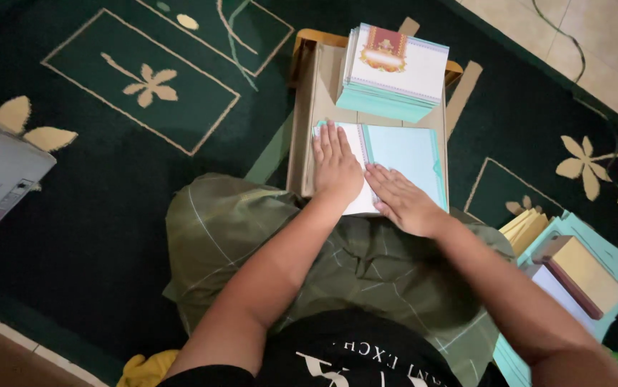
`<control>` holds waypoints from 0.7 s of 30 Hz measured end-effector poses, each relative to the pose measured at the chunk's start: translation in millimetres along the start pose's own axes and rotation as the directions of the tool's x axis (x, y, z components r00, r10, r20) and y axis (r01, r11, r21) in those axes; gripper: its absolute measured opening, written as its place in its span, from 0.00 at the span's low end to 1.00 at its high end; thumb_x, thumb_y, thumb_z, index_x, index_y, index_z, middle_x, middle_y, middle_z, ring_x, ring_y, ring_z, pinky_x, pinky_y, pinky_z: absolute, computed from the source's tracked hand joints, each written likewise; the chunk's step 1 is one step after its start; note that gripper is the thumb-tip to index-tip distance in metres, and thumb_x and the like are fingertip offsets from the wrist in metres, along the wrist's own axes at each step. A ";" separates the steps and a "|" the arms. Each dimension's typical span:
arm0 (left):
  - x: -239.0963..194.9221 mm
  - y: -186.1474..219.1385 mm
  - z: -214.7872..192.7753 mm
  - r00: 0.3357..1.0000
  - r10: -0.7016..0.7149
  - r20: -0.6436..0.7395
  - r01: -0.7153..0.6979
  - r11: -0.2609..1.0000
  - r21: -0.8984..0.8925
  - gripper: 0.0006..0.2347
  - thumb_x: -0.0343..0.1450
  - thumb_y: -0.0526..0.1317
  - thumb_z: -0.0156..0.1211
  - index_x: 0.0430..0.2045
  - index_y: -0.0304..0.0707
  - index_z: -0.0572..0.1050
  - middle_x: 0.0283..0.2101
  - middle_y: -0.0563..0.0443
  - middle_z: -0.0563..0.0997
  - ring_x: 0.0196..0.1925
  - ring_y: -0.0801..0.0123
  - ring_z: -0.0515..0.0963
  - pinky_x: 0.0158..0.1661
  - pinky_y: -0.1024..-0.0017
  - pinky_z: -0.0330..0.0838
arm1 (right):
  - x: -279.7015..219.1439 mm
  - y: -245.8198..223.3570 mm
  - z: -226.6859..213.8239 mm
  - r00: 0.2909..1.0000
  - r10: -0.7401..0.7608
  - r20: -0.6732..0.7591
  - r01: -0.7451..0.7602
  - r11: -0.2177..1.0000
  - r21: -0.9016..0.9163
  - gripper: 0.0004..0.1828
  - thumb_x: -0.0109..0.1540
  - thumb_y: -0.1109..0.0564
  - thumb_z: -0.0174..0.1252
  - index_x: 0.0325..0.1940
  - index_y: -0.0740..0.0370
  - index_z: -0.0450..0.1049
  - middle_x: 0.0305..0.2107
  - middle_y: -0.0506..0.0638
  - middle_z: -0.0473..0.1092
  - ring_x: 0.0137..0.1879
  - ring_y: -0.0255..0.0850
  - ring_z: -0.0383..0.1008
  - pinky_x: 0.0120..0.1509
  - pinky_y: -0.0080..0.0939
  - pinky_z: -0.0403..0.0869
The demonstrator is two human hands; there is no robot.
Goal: Folding and stacking printed cards on a small wooden platform while sitting on the floor
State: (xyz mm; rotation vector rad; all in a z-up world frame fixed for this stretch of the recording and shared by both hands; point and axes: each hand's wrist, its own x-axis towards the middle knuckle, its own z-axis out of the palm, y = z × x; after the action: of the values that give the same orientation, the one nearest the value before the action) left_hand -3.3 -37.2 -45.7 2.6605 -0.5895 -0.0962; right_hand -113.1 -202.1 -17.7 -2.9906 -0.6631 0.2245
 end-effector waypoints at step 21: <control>-22.2 -10.4 17.3 0.808 0.249 0.533 -0.346 0.934 0.087 0.51 0.56 0.45 0.80 0.73 0.35 0.51 0.75 0.22 0.43 0.78 0.30 0.43 0.67 0.35 0.48 | 20.7 5.0 23.7 0.765 0.551 -0.333 -0.311 0.769 0.558 0.30 0.75 0.50 0.31 0.78 0.68 0.52 0.73 0.68 0.52 0.79 0.62 0.48 0.82 0.57 0.49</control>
State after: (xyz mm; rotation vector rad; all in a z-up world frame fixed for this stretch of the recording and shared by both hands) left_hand -22.1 -25.9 -66.2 2.6675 -1.2380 -0.7146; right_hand -96.1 -196.9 -44.2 -2.5007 0.1633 -0.3007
